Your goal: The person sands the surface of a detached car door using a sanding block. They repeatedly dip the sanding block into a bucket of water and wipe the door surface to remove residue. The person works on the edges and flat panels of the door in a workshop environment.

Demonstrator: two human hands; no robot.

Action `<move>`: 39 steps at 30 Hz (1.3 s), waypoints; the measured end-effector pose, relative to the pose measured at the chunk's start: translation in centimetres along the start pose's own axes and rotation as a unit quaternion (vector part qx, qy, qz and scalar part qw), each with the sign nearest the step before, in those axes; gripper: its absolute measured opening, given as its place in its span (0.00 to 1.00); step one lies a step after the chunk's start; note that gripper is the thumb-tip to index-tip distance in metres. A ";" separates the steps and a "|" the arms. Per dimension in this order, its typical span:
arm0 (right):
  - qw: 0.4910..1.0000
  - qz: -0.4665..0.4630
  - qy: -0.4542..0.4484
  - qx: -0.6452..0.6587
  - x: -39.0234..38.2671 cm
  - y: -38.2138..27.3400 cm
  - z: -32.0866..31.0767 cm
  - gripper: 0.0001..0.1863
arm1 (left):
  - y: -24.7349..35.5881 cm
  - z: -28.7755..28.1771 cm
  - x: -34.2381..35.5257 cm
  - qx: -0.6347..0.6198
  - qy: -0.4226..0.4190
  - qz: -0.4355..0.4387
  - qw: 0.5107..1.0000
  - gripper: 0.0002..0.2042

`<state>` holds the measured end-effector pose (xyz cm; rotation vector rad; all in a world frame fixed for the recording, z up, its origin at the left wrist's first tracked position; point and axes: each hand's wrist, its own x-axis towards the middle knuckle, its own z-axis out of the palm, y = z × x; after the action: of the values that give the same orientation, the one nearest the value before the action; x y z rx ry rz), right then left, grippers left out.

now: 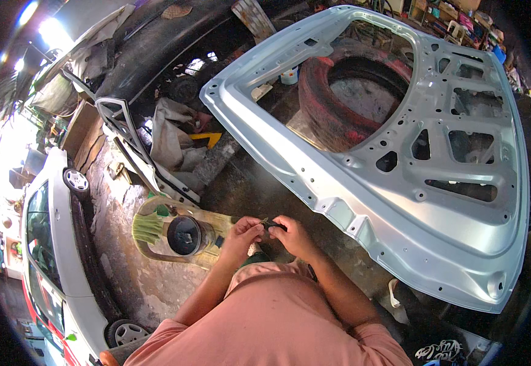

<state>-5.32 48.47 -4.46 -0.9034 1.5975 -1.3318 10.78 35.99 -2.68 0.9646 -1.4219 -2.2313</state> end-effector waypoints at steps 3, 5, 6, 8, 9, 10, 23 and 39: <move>0.999 0.014 -0.027 0.020 -0.1 0.0 -0.3 0.11 | -0.7 0.2 0.2 0.067 0.011 0.013 0.998 0.05; 1.000 -0.013 -0.007 0.010 -0.3 0.4 -0.4 0.10 | -0.7 0.6 0.4 0.131 0.007 0.040 0.990 0.06; 0.999 -0.036 0.013 0.002 -0.6 0.6 -0.3 0.10 | -1.0 0.7 0.5 0.186 0.007 0.062 0.981 0.05; 0.998 -0.054 0.032 -0.013 -0.8 0.3 -0.5 0.09 | -1.3 1.0 0.8 0.292 0.012 0.104 0.951 0.05; 0.998 -0.049 0.032 -0.020 -1.0 0.2 -0.7 0.09 | -1.4 1.2 0.9 0.270 0.005 0.098 0.958 0.05; 0.998 -0.044 0.032 -0.027 -1.2 -0.2 -1.1 0.09 | -1.5 1.6 0.9 0.248 -0.002 0.092 0.964 0.05; 0.889 0.179 0.148 -0.395 -10.9 24.8 -5.6 0.11 | -3.0 -1.9 5.8 0.228 0.046 0.125 0.964 0.17; 0.863 -0.075 0.241 -0.438 2.5 -14.6 -2.6 0.12 | 12.2 -6.6 24.4 0.034 0.056 0.011 0.998 0.33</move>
<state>-8.52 44.67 9.77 -1.2965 2.6757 -0.9295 -3.17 11.66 -2.57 1.0716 -1.4588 -2.0907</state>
